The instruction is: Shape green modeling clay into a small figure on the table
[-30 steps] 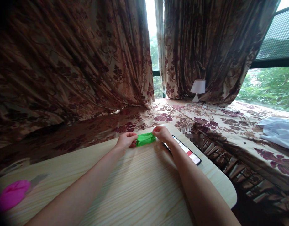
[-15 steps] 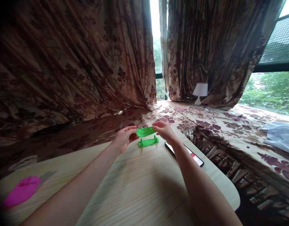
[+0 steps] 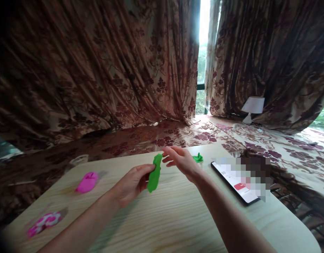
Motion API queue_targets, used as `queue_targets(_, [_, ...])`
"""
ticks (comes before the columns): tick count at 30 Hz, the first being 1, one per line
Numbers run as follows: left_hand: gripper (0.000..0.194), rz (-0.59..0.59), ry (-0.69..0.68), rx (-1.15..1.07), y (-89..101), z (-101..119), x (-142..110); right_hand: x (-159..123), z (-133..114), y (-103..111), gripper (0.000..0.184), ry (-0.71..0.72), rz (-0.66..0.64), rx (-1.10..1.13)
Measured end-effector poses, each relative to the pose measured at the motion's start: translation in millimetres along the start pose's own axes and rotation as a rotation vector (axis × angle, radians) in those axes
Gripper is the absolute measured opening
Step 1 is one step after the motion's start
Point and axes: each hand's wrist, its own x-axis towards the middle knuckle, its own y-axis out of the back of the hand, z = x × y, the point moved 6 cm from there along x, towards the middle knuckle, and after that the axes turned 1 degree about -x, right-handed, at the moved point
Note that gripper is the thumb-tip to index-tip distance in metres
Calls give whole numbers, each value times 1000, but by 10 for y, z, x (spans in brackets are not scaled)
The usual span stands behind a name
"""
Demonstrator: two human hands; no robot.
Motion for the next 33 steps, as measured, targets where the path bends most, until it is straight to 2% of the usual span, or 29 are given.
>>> queue_targets(2, [26, 81, -66, 64, 114, -5, -49, -41, 120, -109, 33, -25, -26, -79])
queue_targets(6, [27, 120, -144, 146, 211, -62, -105, -134, 262, -268, 24, 31, -46, -323])
queue_targets(13, [22, 182, -204, 163, 360, -208, -151, -220, 409, -411, 23, 7, -176, -431])
queue_targets(16, [25, 148, -162, 98, 349, -246, -152, -226, 418, -400, 23, 7, -155, -463])
queue_targets(23, [25, 168, -151, 79, 343, -239, -149, -235, 439, -421, 18, -46, -157, -391])
queue_targets(28, [25, 198, -126, 41, 351, -250, -137, -208, 411, -420, 20, 13, -107, -349])
queue_targets(33, [24, 213, -113, 65, 343, -276, -151, -175, 432, -343, 21, 31, 6, -356])
